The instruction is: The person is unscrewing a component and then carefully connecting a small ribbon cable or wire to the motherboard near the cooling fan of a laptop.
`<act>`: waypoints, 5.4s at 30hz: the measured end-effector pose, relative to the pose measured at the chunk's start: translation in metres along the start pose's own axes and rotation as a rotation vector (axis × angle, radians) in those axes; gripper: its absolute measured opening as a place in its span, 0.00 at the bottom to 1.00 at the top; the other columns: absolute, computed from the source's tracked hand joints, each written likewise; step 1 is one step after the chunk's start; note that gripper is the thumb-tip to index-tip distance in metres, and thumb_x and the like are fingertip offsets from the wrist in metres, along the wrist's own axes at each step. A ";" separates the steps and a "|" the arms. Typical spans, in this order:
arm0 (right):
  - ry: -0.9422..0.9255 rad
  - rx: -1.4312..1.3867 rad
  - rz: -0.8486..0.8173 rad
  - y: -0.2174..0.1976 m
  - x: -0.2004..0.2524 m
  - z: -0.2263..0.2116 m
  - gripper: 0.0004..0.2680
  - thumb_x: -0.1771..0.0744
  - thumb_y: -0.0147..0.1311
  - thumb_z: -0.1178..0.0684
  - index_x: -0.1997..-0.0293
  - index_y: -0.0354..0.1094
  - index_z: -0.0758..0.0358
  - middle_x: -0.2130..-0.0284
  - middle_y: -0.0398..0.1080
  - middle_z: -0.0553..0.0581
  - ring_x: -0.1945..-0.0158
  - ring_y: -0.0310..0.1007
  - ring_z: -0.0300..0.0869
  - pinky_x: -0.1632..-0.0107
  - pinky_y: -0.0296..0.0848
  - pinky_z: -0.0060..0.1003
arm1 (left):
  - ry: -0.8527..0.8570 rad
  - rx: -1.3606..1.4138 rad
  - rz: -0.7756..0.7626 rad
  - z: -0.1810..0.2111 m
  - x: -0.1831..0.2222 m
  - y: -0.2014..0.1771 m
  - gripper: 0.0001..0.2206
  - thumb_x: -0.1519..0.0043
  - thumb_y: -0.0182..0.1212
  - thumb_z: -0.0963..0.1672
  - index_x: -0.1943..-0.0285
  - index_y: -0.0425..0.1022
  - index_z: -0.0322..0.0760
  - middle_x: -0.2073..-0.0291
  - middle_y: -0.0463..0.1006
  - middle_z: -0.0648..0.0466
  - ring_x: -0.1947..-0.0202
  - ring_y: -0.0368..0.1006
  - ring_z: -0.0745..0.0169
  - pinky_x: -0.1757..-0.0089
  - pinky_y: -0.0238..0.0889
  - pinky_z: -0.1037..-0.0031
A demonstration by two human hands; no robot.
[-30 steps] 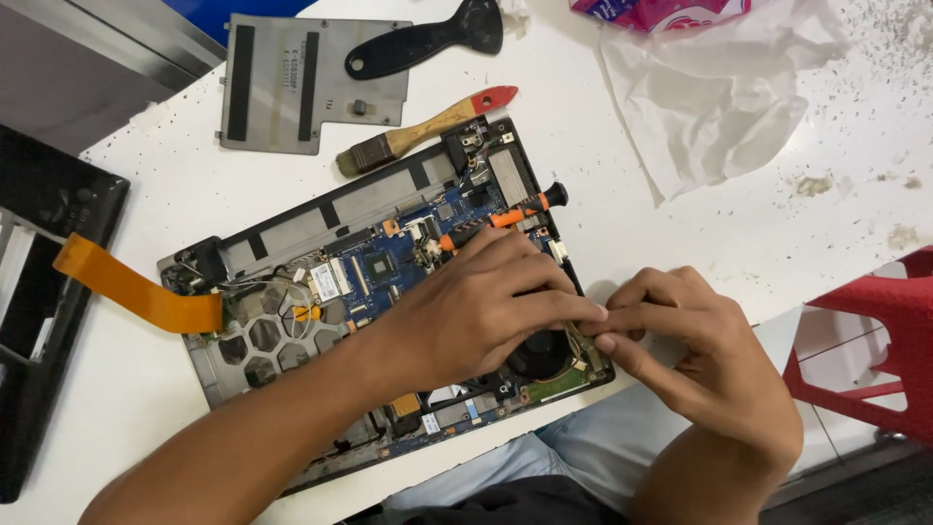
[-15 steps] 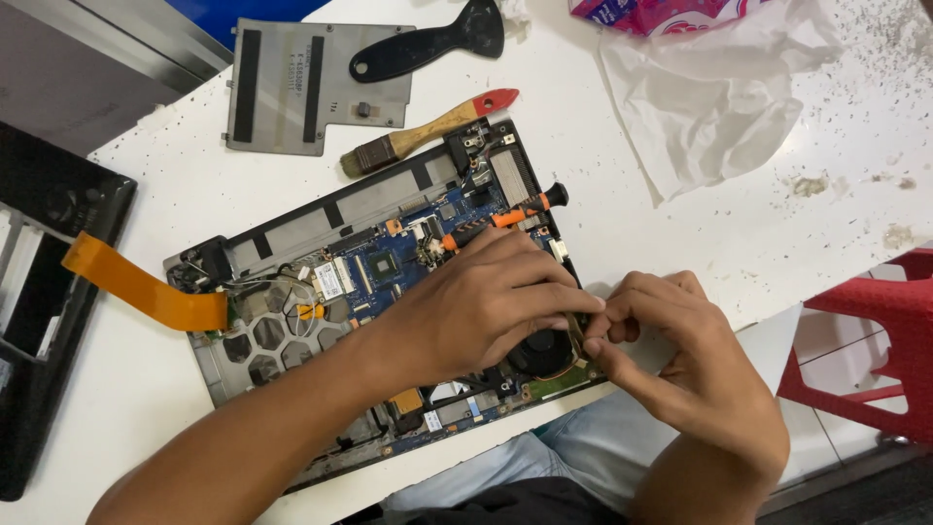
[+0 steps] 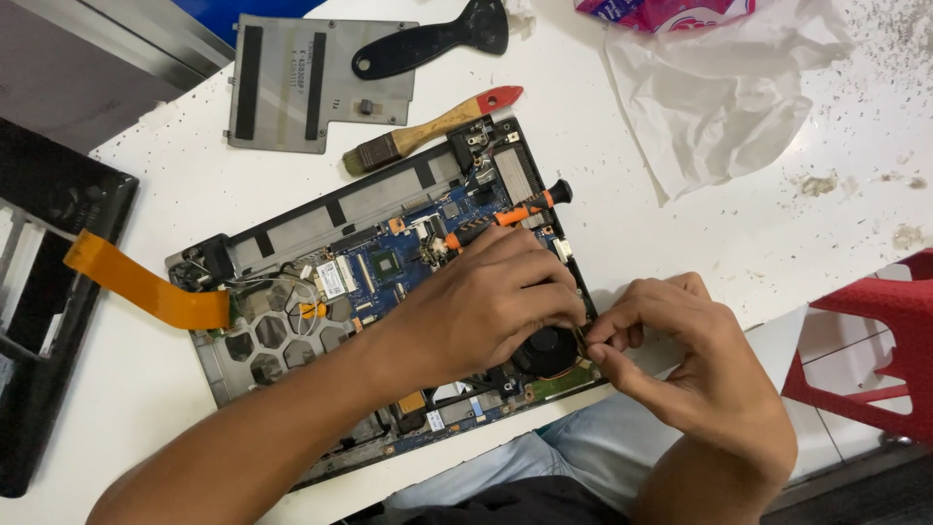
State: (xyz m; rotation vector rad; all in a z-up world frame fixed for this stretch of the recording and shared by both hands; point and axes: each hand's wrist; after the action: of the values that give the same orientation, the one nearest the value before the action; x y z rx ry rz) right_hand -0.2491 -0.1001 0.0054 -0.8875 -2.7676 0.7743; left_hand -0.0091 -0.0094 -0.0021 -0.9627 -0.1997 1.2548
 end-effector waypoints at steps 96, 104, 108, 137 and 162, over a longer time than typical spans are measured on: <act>-0.081 -0.085 0.107 0.013 0.000 0.000 0.05 0.37 0.71 0.58 0.63 0.79 0.62 0.71 0.73 0.50 0.76 0.55 0.35 0.71 0.57 0.29 | 0.047 -0.054 0.084 0.007 -0.004 -0.001 0.04 0.33 0.72 0.39 0.54 0.83 0.30 0.58 0.71 0.46 0.57 0.70 0.45 0.52 0.64 0.57; -0.030 -0.146 0.093 0.006 0.003 0.006 0.02 0.36 0.70 0.60 0.64 0.83 0.62 0.71 0.77 0.51 0.76 0.63 0.32 0.71 0.62 0.27 | 0.065 -0.115 0.017 0.012 -0.003 -0.009 0.11 0.32 0.73 0.45 0.52 0.83 0.30 0.56 0.75 0.45 0.54 0.74 0.44 0.50 0.69 0.55; -0.040 -0.194 0.096 0.003 0.005 0.010 0.02 0.36 0.70 0.61 0.63 0.83 0.62 0.68 0.76 0.53 0.77 0.65 0.32 0.72 0.64 0.25 | 0.021 -0.169 -0.040 0.018 -0.003 -0.010 0.17 0.36 0.77 0.50 0.50 0.83 0.33 0.53 0.70 0.46 0.51 0.69 0.45 0.49 0.68 0.56; -0.217 -0.182 -0.065 -0.011 0.005 0.012 0.06 0.32 0.62 0.58 0.54 0.83 0.61 0.65 0.76 0.52 0.66 0.81 0.36 0.63 0.81 0.26 | 0.100 -0.126 0.101 0.030 -0.001 -0.029 0.21 0.31 0.72 0.51 0.37 0.78 0.33 0.50 0.77 0.42 0.49 0.77 0.45 0.48 0.76 0.54; -0.050 -0.006 0.162 0.013 0.000 -0.005 0.09 0.30 0.61 0.59 0.44 0.83 0.57 0.74 0.65 0.48 0.74 0.57 0.34 0.68 0.57 0.30 | -0.092 0.313 0.589 0.044 0.013 -0.040 0.07 0.26 0.58 0.44 0.51 0.80 0.37 0.56 0.75 0.50 0.58 0.73 0.59 0.57 0.72 0.72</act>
State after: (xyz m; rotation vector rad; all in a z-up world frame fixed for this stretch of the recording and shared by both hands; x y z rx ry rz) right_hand -0.2413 -0.0884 0.0027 -1.1190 -2.7679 0.8245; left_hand -0.0028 0.0247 0.0486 -0.7089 0.2244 1.8082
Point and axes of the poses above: each hand's wrist, its own x-axis away from the middle knuckle, its own y-axis out of the palm, z = x × y
